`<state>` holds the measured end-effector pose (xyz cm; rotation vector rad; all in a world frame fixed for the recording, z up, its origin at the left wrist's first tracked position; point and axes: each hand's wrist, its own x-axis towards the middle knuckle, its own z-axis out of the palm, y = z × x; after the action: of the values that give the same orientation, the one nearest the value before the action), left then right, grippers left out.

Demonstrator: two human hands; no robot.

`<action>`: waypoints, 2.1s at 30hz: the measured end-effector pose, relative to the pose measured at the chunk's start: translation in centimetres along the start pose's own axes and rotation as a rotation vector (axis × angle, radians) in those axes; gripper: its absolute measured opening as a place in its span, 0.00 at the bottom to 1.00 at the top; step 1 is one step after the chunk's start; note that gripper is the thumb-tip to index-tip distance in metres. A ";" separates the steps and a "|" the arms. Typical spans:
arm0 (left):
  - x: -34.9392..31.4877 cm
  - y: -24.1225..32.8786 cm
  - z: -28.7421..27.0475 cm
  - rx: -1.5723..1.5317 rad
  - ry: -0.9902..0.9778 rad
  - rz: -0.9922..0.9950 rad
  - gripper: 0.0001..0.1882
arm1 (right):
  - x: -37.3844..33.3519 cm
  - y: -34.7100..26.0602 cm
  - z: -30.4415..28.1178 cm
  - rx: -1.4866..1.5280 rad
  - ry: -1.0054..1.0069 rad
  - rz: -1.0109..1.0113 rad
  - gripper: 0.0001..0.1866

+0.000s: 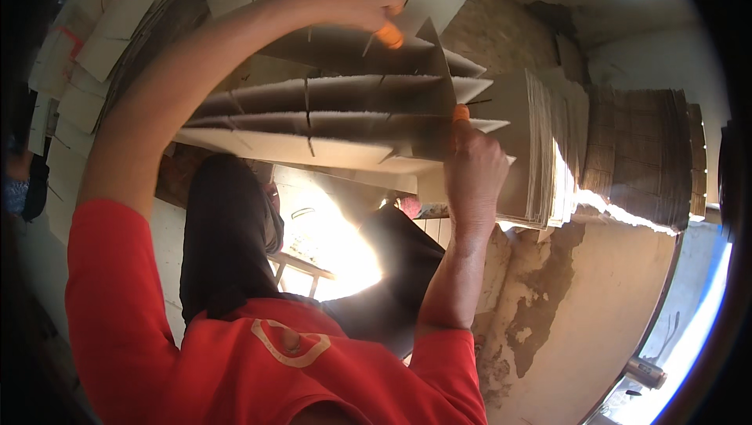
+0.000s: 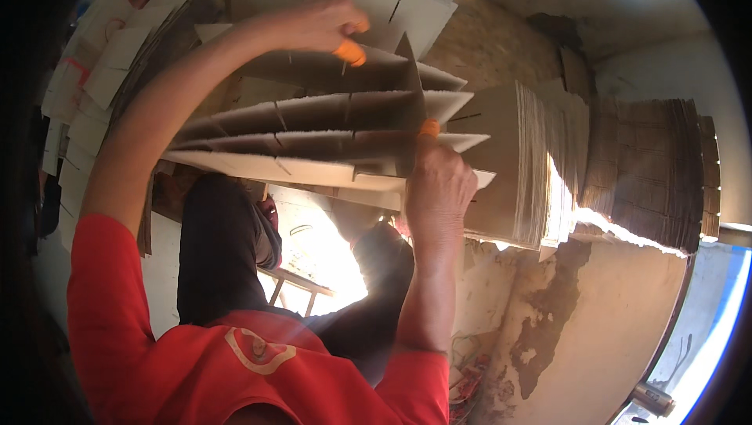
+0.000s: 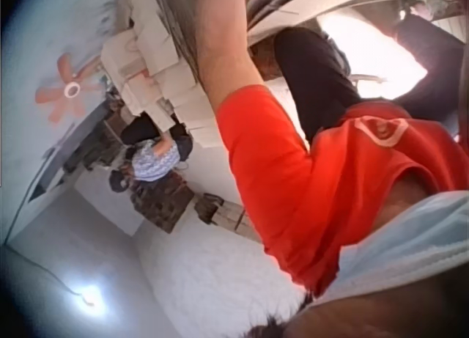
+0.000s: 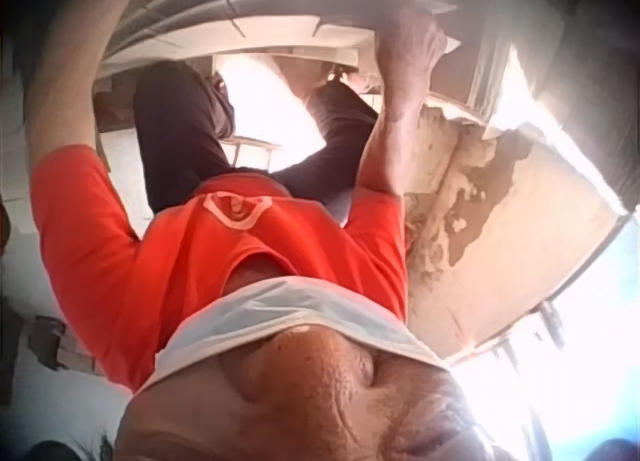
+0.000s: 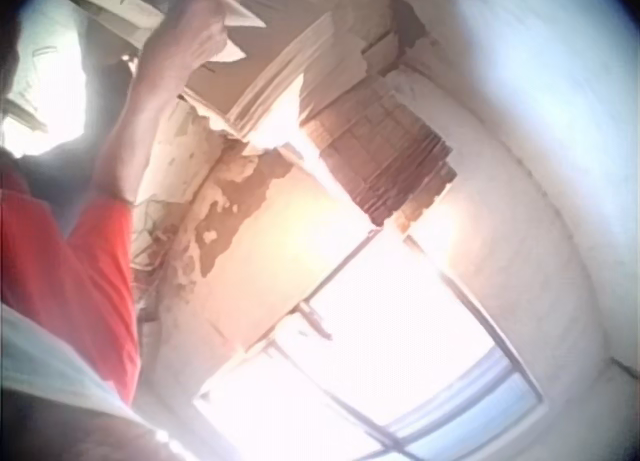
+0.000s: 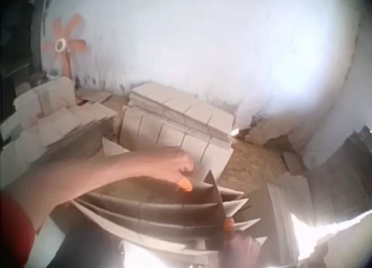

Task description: The person sits on the floor and repeatedly separates individual cardboard sheets from a pre-scored stack. They lift each sheet, peel it away from the underlying layers, and place it aside. The process is continuous and repetitive.

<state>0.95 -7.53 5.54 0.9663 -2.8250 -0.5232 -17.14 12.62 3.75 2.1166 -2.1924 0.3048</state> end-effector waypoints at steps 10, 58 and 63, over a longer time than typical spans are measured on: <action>-11.8 -4.9 4.1 -0.173 0.171 0.024 0.09 | -0.8 1.9 0.0 0.162 0.162 0.113 0.11; -15.0 4.3 8.0 -0.226 0.140 -0.117 0.11 | -3.0 -1.2 -8.1 0.854 0.186 0.232 0.22; -14.4 4.8 7.8 -0.243 0.188 -0.112 0.04 | -2.7 -0.8 -7.6 0.894 0.163 0.216 0.22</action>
<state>7.96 7.03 0.06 1.0667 -2.4832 -0.7269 -16.81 16.70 10.76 2.0217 -2.4357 1.6692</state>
